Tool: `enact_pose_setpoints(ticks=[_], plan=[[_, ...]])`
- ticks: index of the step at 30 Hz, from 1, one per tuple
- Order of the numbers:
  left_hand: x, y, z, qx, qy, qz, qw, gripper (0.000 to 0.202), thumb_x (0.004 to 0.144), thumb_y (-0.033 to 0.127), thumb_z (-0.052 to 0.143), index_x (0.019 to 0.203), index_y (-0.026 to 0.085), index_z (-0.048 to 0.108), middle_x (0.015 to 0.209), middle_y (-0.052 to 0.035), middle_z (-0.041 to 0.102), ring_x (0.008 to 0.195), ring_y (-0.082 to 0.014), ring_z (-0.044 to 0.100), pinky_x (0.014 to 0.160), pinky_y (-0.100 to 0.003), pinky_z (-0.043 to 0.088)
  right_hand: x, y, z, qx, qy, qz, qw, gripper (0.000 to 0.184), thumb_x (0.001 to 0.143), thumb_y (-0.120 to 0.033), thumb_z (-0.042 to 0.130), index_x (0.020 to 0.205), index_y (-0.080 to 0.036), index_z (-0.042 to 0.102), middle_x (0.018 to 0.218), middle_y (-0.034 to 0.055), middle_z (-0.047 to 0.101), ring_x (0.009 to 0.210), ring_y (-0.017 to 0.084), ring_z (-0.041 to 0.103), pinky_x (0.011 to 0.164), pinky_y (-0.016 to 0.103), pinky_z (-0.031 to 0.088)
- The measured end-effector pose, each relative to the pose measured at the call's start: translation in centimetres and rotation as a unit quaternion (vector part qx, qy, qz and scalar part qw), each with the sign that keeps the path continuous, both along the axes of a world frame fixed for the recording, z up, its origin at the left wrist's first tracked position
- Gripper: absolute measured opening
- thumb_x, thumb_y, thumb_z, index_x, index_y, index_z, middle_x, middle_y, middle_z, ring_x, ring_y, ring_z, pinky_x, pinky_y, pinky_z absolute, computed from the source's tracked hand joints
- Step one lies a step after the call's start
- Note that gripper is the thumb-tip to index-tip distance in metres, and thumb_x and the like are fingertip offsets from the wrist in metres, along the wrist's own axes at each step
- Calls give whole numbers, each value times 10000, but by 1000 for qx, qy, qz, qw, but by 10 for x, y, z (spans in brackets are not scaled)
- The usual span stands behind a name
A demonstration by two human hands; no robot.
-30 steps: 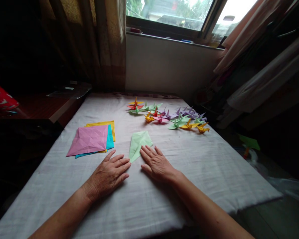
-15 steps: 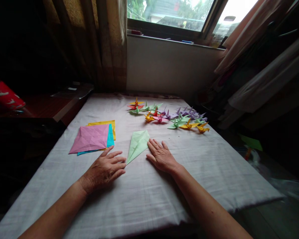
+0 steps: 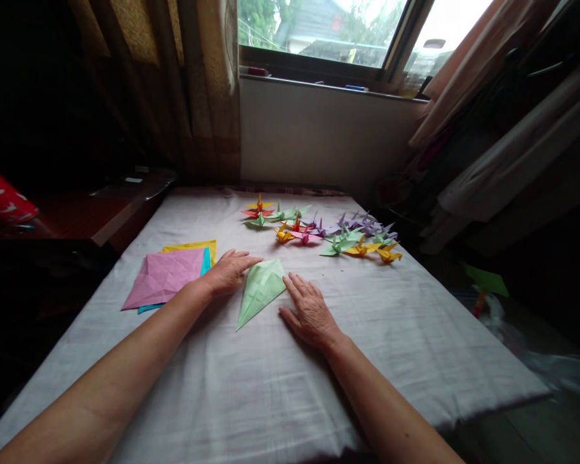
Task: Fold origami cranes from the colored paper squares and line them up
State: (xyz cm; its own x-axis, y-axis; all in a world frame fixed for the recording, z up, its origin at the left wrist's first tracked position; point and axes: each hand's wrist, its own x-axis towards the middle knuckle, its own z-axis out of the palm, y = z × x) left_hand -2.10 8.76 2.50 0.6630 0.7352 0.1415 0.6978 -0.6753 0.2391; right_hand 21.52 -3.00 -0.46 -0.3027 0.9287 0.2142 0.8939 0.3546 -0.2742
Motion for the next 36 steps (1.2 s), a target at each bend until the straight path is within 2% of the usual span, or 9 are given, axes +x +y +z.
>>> enact_pose_setpoints(ticks=[3, 7, 10, 15, 19, 24, 27, 30, 36], plan=[[-3, 5, 3, 1, -3, -19, 1000, 460, 783, 127, 550, 1213, 263, 640, 1108, -26, 728, 1083, -213, 618, 1046, -422, 396, 3, 3, -6, 34, 39, -1, 999, 624, 879, -292, 533, 1464, -121, 403, 1508, 163, 424, 1384, 302, 404, 1135, 509, 313], [-16, -4, 10, 16, -7, -31, 999, 123, 797, 190, 605, 855, 233, 704, 841, -15, 727, 870, -198, 625, 885, -345, 457, 6, 7, -15, 94, 96, 2, 991, 601, 851, -247, 539, 1433, -138, 436, 1441, 161, 510, 1321, 287, 481, 1095, 489, 377], [-24, -23, 12, 36, -12, -20, 999, 85, 801, 182, 600, 746, 202, 662, 780, -37, 699, 803, -205, 613, 830, -355, 463, 7, 9, -15, 142, 139, -4, 980, 544, 858, -224, 514, 1396, -156, 475, 1382, 150, 568, 1268, 264, 534, 1051, 452, 430], [-22, -69, 4, 131, -39, -12, 990, 134, 806, 121, 544, 866, 197, 636, 1042, -71, 718, 1035, -255, 605, 987, -450, 421, 7, 15, -2, 146, 163, -23, 976, 453, 860, -255, 545, 1309, -192, 557, 1340, 125, 605, 1218, 256, 570, 1025, 425, 451], [-15, -96, -7, 159, -18, -42, 986, 202, 763, 50, 504, 848, 199, 611, 1165, -59, 708, 1234, -285, 550, 1122, -523, 313, 0, 24, 13, 31, 125, -8, 992, 434, 811, -311, 654, 1222, -175, 618, 1173, 117, 698, 1045, 249, 651, 935, 387, 500], [-14, -106, -12, 84, -37, -53, 994, 171, 747, 69, 519, 829, 207, 578, 1232, -43, 689, 1277, -275, 537, 1163, -511, 277, -9, 37, 26, -56, 74, -18, 996, 295, 785, -275, 706, 1076, -235, 682, 985, 27, 747, 897, 190, 676, 798, 290, 503], [-15, -106, -11, 6, -44, -69, 997, 166, 720, 84, 544, 823, 213, 562, 1315, -54, 643, 1330, -277, 488, 1154, -512, 292, -8, 47, 27, -60, 71, -55, 994, 146, 843, -271, 638, 970, -262, 708, 870, 3, 755, 776, 174, 680, 694, 273, 487], [-13, -107, -10, -54, -41, -72, 995, 139, 721, 107, 579, 804, 213, 546, 1406, -77, 571, 1383, -299, 422, 1141, -539, 291, -7, 56, 23, -52, 69, -98, 991, 134, 846, -262, 614, 944, -266, 704, 834, 8, 750, 737, 185, 674, 659, 282, 474], [-8, -112, -7, -98, -31, -69, 992, 157, 736, 187, 683, 802, 210, 543, 1477, -106, 491, 1432, -350, 326, 1142, -602, 227, -7, 63, 13, -18, 78, -110, 991, 126, 821, -210, 587, 912, -226, 671, 886, 44, 717, 778, 196, 655, 686, 287, 484]])
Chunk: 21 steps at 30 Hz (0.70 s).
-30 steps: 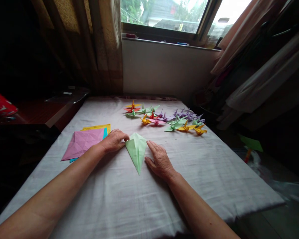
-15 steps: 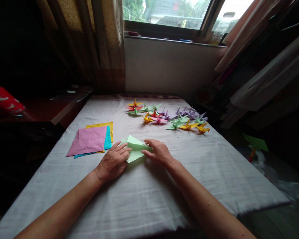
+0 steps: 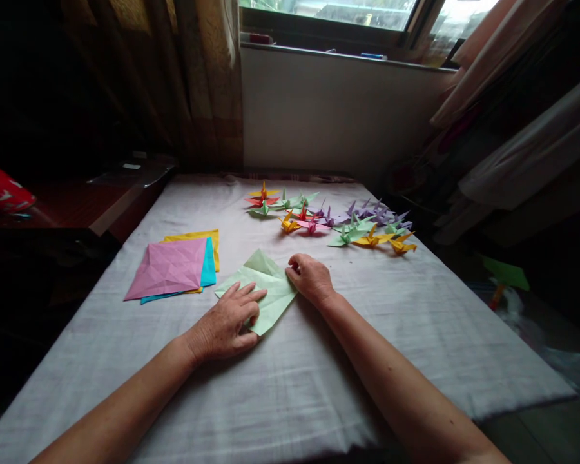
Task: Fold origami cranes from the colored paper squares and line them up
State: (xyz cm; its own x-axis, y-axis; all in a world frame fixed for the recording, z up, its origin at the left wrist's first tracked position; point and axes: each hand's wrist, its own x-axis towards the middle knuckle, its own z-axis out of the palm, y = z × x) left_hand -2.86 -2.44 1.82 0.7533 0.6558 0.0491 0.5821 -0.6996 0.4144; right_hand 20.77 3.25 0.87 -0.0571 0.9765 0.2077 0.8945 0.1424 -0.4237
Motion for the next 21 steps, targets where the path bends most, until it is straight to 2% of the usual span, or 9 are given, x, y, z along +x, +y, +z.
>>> enact_pose_setpoints(ticks=[4, 5, 7, 8, 10, 12, 14, 17, 21], plan=[[-1, -1, -4, -9, -10, 7, 1000, 175, 757, 244, 706, 806, 209, 541, 1471, -99, 500, 1431, -345, 329, 1144, -604, 222, 9, -13, 2, 49, 30, 30, 998, 218, 838, -130, 470, 925, -219, 649, 934, 50, 703, 831, 173, 653, 766, 273, 499], [-2, 0, -6, -9, -15, 7, 1000, 171, 764, 247, 701, 807, 210, 540, 1468, -95, 504, 1431, -341, 329, 1145, -604, 220, 12, -19, 4, 93, 52, 60, 992, 261, 813, -98, 450, 933, -214, 651, 946, 60, 703, 875, 179, 653, 803, 280, 502], [-3, 1, -9, -9, -22, 7, 1000, 155, 771, 236, 687, 809, 211, 539, 1461, -87, 513, 1432, -338, 330, 1144, -609, 219, 18, -32, 6, 145, 69, 190, 969, 369, 735, -51, 442, 987, -212, 658, 1041, 61, 712, 1000, 182, 640, 927, 311, 479], [-4, 2, -9, -8, -22, 4, 1000, 147, 770, 223, 680, 811, 211, 540, 1457, -83, 518, 1430, -338, 334, 1143, -612, 222, 21, -37, 7, 141, 52, 262, 953, 429, 696, -50, 462, 1040, -216, 658, 1123, 54, 706, 1082, 190, 620, 981, 336, 456], [-4, 5, -8, 4, -21, -7, 1000, 124, 765, 188, 664, 808, 208, 549, 1437, -78, 541, 1416, -337, 361, 1139, -616, 230, 25, -45, 7, 96, -9, 329, 940, 574, 651, -65, 504, 1188, -227, 628, 1310, 47, 637, 1274, 231, 517, 1071, 416, 389], [-4, 6, -5, 38, -20, -27, 999, 78, 787, 160, 629, 812, 205, 570, 1383, -77, 591, 1387, -323, 414, 1146, -608, 229, 28, -45, 5, 53, -57, 328, 941, 636, 663, -86, 538, 1279, -238, 589, 1393, 52, 579, 1340, 258, 459, 1110, 478, 336], [-5, 8, -2, 93, -18, -49, 994, 65, 844, 146, 572, 837, 205, 601, 1307, -72, 647, 1350, -294, 470, 1166, -588, 212, 31, -39, 1, 46, -80, 308, 947, 556, 730, -108, 552, 1265, -250, 606, 1380, 58, 589, 1338, 260, 468, 1126, 500, 308], [-10, 10, 2, 199, -10, -69, 977, 166, 922, 124, 496, 869, 208, 629, 1251, -44, 682, 1299, -252, 531, 1192, -543, 207, 35, -31, -4, 91, -92, 302, 944, 306, 865, -141, 512, 1089, -258, 685, 1245, 38, 681, 1290, 250, 521, 1129, 501, 313], [-25, 12, 2, 295, -6, -42, 954, 218, 928, 68, 478, 860, 206, 633, 1276, -29, 671, 1264, -227, 561, 1167, -491, 308, 36, -41, -4, 156, -86, 321, 930, 195, 905, -176, 507, 944, -247, 685, 1133, 36, 724, 1240, 224, 559, 1119, 463, 355]])
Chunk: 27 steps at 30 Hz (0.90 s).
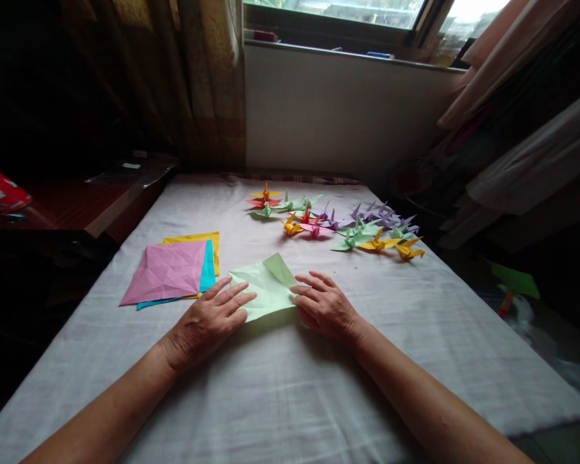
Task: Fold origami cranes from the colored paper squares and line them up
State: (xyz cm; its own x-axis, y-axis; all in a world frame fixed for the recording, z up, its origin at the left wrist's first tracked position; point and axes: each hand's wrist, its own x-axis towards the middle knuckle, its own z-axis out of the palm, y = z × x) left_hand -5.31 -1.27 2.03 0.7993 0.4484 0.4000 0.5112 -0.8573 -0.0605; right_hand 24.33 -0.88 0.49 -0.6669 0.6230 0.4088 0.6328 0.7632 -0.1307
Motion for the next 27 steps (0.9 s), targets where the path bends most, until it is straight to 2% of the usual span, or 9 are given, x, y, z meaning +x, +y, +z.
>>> enact_pose_setpoints(ticks=[4, 8, 12, 14, 17, 19, 23, 27], plan=[[-11, -8, -3, 8, -10, 55, 998, 207, 927, 101, 485, 901, 212, 656, 1210, -54, 700, 1182, -245, 612, 1084, -489, 408, -7, -16, 3, -1, -6, 59, 998, 182, 913, -174, 481, 893, -236, 651, 1101, 39, 729, 1174, 189, 601, 1090, 399, 402], [-11, -23, -2, -11, -17, 69, 997, 191, 934, 227, 530, 1071, 208, 661, 1136, -70, 721, 1056, -266, 661, 1008, -498, 447, -12, -17, 6, -42, 7, 62, 997, 185, 928, -169, 442, 884, -224, 614, 1055, 30, 742, 1025, 161, 672, 1003, 350, 456], [-6, -31, -1, -36, -60, 80, 994, 187, 958, 235, 503, 951, 221, 689, 937, -29, 738, 863, -190, 669, 885, -375, 498, -9, -10, 10, -97, 22, 50, 994, 155, 916, -186, 476, 920, -236, 623, 1007, 18, 756, 971, 151, 698, 1079, 389, 370], [-5, -32, -2, -49, -73, 96, 991, 222, 965, 236, 480, 896, 218, 691, 885, -31, 726, 818, -180, 649, 815, -346, 506, -5, -5, 12, -140, 35, 45, 989, 139, 901, -202, 511, 939, -248, 636, 999, 13, 759, 960, 150, 703, 1107, 416, 330], [-5, -33, -5, -76, -89, 120, 986, 237, 965, 254, 469, 863, 213, 679, 879, -40, 709, 821, -182, 635, 787, -341, 504, 0, 6, 13, -202, 73, 28, 976, 119, 896, -241, 549, 947, -256, 656, 975, -1, 763, 903, 143, 711, 1090, 417, 351], [-5, -34, -7, -99, -99, 131, 981, 227, 961, 265, 473, 849, 212, 663, 886, -41, 699, 829, -184, 629, 788, -340, 498, 1, 13, 12, -224, 93, 9, 970, 102, 891, -266, 566, 902, -251, 667, 883, -17, 761, 808, 138, 706, 1050, 392, 396], [-5, -35, -8, -138, -112, 147, 973, 214, 958, 295, 484, 826, 213, 631, 889, -40, 682, 848, -192, 614, 810, -354, 479, -9, 18, 7, -202, 122, -69, 969, 133, 866, -292, 591, 754, -233, 635, 704, -23, 698, 690, 148, 649, 871, 326, 474], [-1, -34, -10, -160, -118, 163, 966, 256, 969, 330, 474, 784, 210, 602, 874, -38, 666, 838, -198, 594, 800, -366, 458, -21, 12, -2, -141, 126, -119, 975, 136, 866, -266, 574, 742, -216, 598, 720, 8, 666, 718, 167, 618, 778, 318, 430]])
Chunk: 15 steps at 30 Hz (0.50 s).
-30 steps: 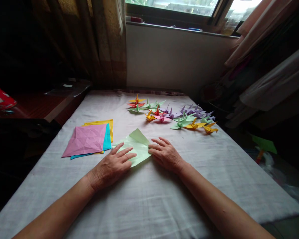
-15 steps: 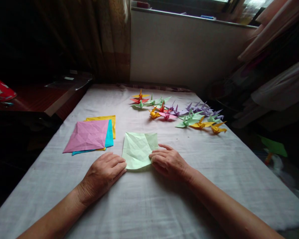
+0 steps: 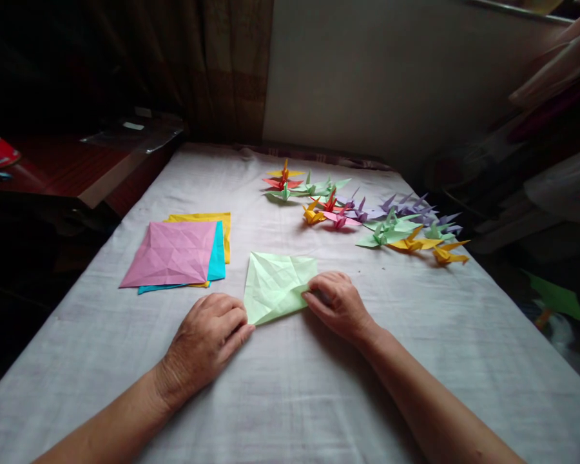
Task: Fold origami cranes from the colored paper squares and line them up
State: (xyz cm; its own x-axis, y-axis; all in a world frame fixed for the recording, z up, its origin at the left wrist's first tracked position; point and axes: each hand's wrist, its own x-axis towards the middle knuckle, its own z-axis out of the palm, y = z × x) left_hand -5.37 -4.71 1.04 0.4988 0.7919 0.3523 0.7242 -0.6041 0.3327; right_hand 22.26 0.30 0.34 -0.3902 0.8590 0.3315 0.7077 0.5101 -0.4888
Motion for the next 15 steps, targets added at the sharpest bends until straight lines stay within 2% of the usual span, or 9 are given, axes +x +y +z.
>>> enact_pose_setpoints(ticks=[7, 15], plan=[[5, 3, -3, -12, -4, 19, 1000, 246, 965, 294, 463, 759, 211, 567, 929, -46, 657, 901, -213, 586, 843, -391, 444, -7, -3, -11, 29, -24, -48, 998, 121, 875, -264, 573, 763, -218, 583, 754, 21, 649, 757, 195, 582, 736, 322, 370], [5, 1, -4, -24, 6, 32, 999, 172, 933, 275, 506, 790, 203, 570, 1031, -63, 650, 991, -230, 579, 896, -406, 446, -8, -3, -8, 13, -28, -43, 999, 123, 868, -255, 596, 753, -217, 569, 762, 15, 630, 763, 189, 562, 736, 318, 355]])
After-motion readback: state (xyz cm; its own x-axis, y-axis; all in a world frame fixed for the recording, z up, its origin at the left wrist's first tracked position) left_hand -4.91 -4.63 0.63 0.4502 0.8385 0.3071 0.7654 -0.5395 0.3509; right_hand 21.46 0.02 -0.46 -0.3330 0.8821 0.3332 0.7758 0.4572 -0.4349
